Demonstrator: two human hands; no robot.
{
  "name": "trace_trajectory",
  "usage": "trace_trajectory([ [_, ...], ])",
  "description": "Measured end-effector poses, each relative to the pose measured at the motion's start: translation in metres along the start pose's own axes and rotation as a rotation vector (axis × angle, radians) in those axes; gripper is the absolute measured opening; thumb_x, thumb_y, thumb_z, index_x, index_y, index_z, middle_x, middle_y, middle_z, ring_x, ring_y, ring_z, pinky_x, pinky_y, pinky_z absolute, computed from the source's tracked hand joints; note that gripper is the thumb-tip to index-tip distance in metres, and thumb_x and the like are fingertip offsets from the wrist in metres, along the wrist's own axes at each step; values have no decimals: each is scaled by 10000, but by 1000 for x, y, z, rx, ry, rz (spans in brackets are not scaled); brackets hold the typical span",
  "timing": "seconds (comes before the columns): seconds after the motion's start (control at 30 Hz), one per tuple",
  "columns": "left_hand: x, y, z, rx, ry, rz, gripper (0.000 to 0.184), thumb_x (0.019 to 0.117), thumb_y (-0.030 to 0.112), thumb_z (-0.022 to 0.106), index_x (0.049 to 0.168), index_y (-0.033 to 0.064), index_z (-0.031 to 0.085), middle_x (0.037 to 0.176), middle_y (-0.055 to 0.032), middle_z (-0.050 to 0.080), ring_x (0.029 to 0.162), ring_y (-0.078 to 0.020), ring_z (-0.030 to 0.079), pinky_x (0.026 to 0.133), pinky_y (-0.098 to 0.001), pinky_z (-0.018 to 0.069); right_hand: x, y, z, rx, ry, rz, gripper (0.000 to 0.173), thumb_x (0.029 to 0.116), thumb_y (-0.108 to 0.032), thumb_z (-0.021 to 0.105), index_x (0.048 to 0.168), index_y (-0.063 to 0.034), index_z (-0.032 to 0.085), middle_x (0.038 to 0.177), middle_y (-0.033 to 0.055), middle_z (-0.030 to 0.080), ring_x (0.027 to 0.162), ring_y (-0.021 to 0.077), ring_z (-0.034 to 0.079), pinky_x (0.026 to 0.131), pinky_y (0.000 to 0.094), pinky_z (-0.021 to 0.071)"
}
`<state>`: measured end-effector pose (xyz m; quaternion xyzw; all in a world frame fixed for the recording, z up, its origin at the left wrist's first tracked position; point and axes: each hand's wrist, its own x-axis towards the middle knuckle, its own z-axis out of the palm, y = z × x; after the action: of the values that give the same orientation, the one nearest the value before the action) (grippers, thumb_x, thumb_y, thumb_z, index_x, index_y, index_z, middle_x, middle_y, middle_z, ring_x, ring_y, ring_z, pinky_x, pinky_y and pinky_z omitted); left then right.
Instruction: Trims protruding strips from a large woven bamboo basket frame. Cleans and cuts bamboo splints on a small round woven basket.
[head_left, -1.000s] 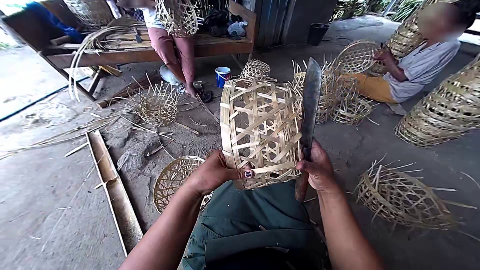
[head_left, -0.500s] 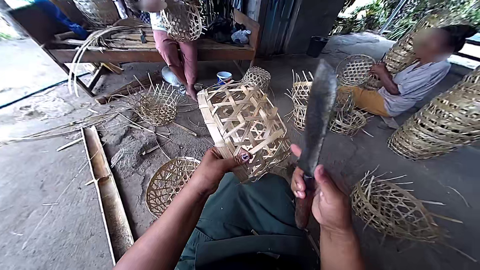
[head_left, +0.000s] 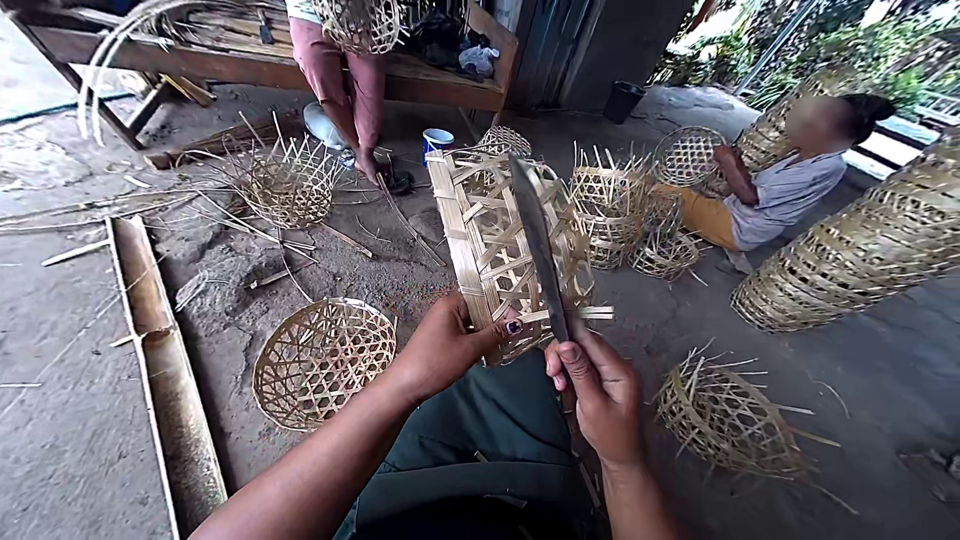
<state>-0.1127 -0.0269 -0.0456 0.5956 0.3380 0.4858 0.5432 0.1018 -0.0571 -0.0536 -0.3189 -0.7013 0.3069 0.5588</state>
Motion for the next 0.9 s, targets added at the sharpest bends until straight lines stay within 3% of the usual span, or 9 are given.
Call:
trace_trajectory([
  [0.13,-4,-3,11,16,36,48,177,970,187,720,1045,27,730,918,-45,767,849,-120,744,829,-310,631,-1,10,3,-599,75,-262,359,1050,-247,593,1324,-33,685,982,116,714,826,91,664,751,231,570],
  [0.27,-9,6,13,-9,49,54,141,965,160,717,1015,29,705,875,-34,756,802,-105,738,785,-294,631,2,8,-7,-965,109,-340,325,1049,-302,590,1350,-239,697,851,123,638,735,235,620,659,381,519],
  [0.33,-18,16,-5,-63,17,14,119,967,133,704,1026,30,715,906,-31,756,841,-110,732,819,-295,623,6,-3,-45,-1027,172,-200,368,1056,-227,545,1403,-159,646,914,206,665,761,320,660,661,475,556],
  [0.4,-25,20,-31,-134,-14,-48,78,966,76,670,1007,42,725,915,-19,755,860,-102,727,837,-286,615,11,-15,-107,-935,283,128,538,1093,-246,442,1587,-49,365,1098,267,671,863,313,673,773,501,561],
  [0.47,-28,15,-47,-155,24,-122,59,953,62,667,957,52,724,877,-20,755,819,-100,725,797,-275,616,10,-14,-147,-762,442,347,609,1109,-328,365,1641,-89,187,943,75,596,673,101,554,606,298,506],
  [0.53,-26,5,-47,-125,141,-157,21,894,73,694,875,63,691,770,-19,728,706,-95,702,696,-267,606,6,-12,-141,-513,509,390,547,1118,-324,348,1609,-100,254,806,-38,537,552,27,503,499,199,461],
  [0.67,-18,-6,-30,34,207,-211,110,806,119,773,782,77,674,652,-6,684,588,-90,663,584,-278,576,3,-8,-77,-136,280,314,606,1096,-337,407,1596,-38,240,788,-62,555,583,51,528,515,205,481],
  [0.8,-19,-2,-15,248,233,-247,177,765,250,802,770,137,665,643,35,673,583,-61,662,573,-293,579,8,-1,-26,-88,136,201,1041,887,-476,758,1620,-9,186,1242,49,643,894,29,630,763,182,546],
  [0.9,-22,-1,-17,368,290,-246,226,770,295,809,758,140,646,622,44,643,561,-52,632,556,-299,552,8,2,-9,-65,210,176,1050,796,-298,868,1555,79,249,973,24,611,767,55,600,715,182,543],
])
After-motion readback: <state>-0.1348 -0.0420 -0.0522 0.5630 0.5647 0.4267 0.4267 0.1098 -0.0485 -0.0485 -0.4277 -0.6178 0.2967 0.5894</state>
